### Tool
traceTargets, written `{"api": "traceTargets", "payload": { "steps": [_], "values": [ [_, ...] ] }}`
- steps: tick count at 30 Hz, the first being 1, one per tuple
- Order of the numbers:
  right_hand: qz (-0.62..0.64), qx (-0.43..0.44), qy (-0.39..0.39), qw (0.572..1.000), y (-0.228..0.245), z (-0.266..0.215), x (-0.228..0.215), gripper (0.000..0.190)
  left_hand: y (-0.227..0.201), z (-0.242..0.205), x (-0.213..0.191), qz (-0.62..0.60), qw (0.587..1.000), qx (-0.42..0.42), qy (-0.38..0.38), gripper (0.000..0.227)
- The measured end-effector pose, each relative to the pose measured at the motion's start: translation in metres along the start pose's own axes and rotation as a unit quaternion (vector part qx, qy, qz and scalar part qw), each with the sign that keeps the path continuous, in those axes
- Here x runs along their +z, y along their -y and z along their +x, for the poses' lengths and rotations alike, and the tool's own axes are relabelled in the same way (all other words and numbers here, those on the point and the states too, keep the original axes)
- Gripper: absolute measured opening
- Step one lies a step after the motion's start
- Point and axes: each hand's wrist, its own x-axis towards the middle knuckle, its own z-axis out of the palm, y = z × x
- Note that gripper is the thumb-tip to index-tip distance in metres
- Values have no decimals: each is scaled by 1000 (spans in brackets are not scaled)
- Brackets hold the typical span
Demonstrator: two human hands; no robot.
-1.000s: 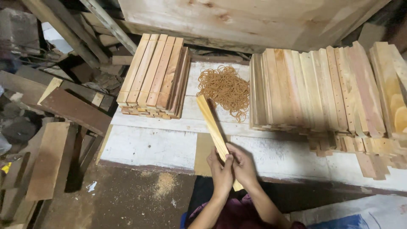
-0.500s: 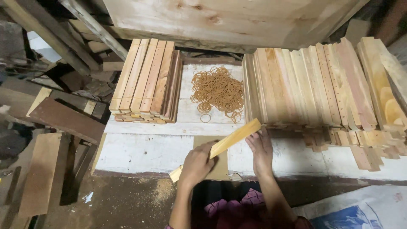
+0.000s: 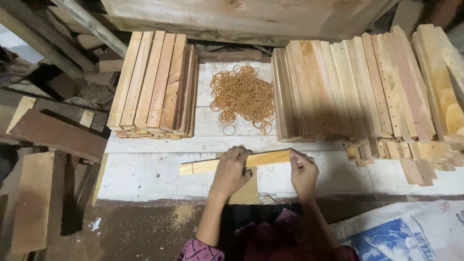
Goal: The person repeatedly picks up small wooden slats, stretches a rubber band around each one, and places the banded slat into a stack. The process is repeated for multiple slats throughout the clip.
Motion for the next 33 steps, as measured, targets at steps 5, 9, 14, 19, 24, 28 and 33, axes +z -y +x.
{"api": "traceTargets", "payload": {
  "steps": [5,9,14,19,24,28,33],
  "values": [
    [-9,-26,32,999,28,2,-13,28,1,20,33,-4,999,27,-20,52],
    [-3,-8,123,992,48,11,-25,35,5,27,37,-10,999,41,-22,47],
    [-31,-37,119,992,47,14,-27,35,3,24,33,-12,998,48,-27,44],
    [-29,-162,72,984,73,36,12,20,0,23,29,-17,999,33,-16,43],
    [-346,-95,238,903,61,93,104,27,2,24,32,-34,999,21,-18,42],
    [-388,-113,226,886,60,98,119,33,8,23,37,-31,999,18,-39,45],
    [-392,-261,138,871,44,98,125,18,16,24,46,-34,998,29,-43,44]
  ]
}}
